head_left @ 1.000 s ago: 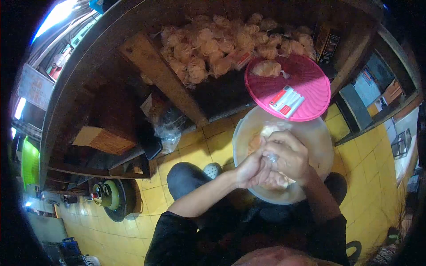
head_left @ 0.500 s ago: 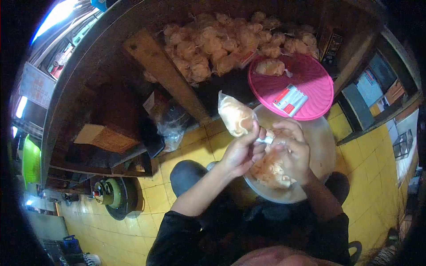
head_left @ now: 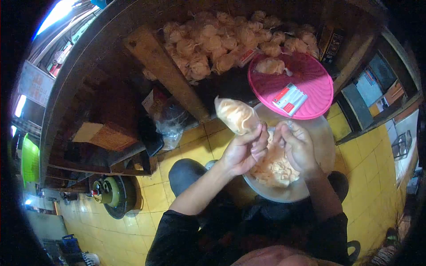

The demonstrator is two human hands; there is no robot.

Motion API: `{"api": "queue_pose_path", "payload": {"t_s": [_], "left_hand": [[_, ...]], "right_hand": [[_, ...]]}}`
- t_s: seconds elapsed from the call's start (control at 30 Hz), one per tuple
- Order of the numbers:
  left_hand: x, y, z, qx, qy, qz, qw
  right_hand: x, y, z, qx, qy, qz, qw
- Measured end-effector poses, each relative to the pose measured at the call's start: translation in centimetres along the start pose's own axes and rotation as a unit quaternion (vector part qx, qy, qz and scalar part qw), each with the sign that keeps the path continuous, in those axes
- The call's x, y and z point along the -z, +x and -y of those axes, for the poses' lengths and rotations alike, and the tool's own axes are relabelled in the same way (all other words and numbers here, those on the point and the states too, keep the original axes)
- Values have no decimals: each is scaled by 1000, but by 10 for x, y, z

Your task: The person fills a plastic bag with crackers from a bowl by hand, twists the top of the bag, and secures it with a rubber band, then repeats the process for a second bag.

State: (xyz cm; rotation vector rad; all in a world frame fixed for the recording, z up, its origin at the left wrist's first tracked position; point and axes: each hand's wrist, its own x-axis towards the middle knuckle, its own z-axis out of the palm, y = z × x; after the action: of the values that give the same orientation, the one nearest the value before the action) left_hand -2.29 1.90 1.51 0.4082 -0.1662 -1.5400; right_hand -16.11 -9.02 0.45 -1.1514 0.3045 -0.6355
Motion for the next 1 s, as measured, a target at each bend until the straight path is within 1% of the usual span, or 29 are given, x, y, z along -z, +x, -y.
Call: {"api": "queue_pose_path", "payload": {"t_s": [0.03, 0.07, 0.1, 0.13, 0.17, 0.2, 0.23, 0.27, 0.3, 0.33, 0.37, 0.4, 0.43, 0.47, 0.5, 0.53, 0.6, 0.63, 0.67, 0.7, 0.73, 0.77, 0.8, 0.83, 0.87, 0.9, 0.93, 0.97, 1.0], "left_hand": [[-5, 0, 1, 2, 1, 2, 1000], [-11, 0, 1, -22, 33, -15, 999], [-16, 0, 2, -45, 65, -31, 996], [-19, 0, 3, -69, 97, -48, 992], [-13, 1, 4, -68, 97, -48, 992], [-7, 2, 3, -58, 128, -25, 990], [-1, 2, 2, -49, 158, -2, 986], [3, 1, 2, -47, 157, -2, 986], [3, 0, 1, -32, 203, -23, 978], [3, -1, 1, -14, 249, -43, 968], [0, 1, 4, 20, 295, -77, 952], [6, 3, 9, 25, 296, -77, 952], [16, 5, 16, -20, 408, -77, 910], [24, 6, 20, -64, 513, -74, 853], [22, 6, 19, -143, 615, -68, 773], [20, 4, 18, -135, 615, -68, 774], [11, 0, 12, -208, 751, -65, 623], [7, -1, 10, -204, 791, -70, 573], [4, -2, 8, -202, 791, -67, 574], [1, -4, 5, -203, 830, -54, 518], [0, -5, 3, -205, 864, -41, 457], [0, -3, 3, -206, 865, -40, 456], [1, -1, 3, -268, 838, -21, 475], [2, 0, 4, -330, 806, -2, 492], [1, 1, 3, -330, 805, -3, 493], [-1, 1, 3, -329, 781, -11, 531], [-2, 1, 2, -328, 755, -19, 568], [-2, 1, 2, -330, 755, -21, 567], [-2, 1, 2, -308, 742, -23, 595]], "right_hand": [[3, 1, 1, -5, 2, -24, 1000], [6, 2, 3, -10, 4, -48, 999], [8, 3, 5, -11, -36, -78, 996], [10, 3, 8, -10, -36, -80, 996], [11, 2, 12, 133, -280, -77, 948], [11, 2, 17, 265, -501, -69, 821], [8, 2, 24, 264, -502, -70, 821], [3, 3, 31, 351, -549, -27, 758], [1, 4, 34, 432, -587, 17, 685], [2, 5, 34, 431, -587, 14, 685], [3, 5, 34, 416, -595, 54, 686], [4, 4, 32, 399, -602, 92, 686], [4, 5, 28, 393, -599, 106, 690], [6, 4, 23, 389, -599, 102, 692], [7, 4, 18, 360, -575, 87, 729], [7, 2, 13, 329, -548, 71, 766], [6, -1, 8, 324, -550, 44, 769], [6, -3, 10, 290, -573, 50, 765], [6, -3, 11, 258, -595, 57, 759], [7, -3, 9, 255, -595, 54, 760], [7, -2, 5, 247, -568, 43, 784], [7, 0, 3, 239, -540, 33, 806], [7, 1, 4, 240, -540, 33, 806], [6, 2, 4, 236, -496, 7, 835], [6, 3, 4, 231, -450, -20, 862], [5, 2, 4, 230, -451, -18, 862], [2, 1, 4, 206, -421, -36, 882], [0, 1, 4, 183, -390, -53, 901], [-5, 0, 4, 183, -389, -51, 901]]}}
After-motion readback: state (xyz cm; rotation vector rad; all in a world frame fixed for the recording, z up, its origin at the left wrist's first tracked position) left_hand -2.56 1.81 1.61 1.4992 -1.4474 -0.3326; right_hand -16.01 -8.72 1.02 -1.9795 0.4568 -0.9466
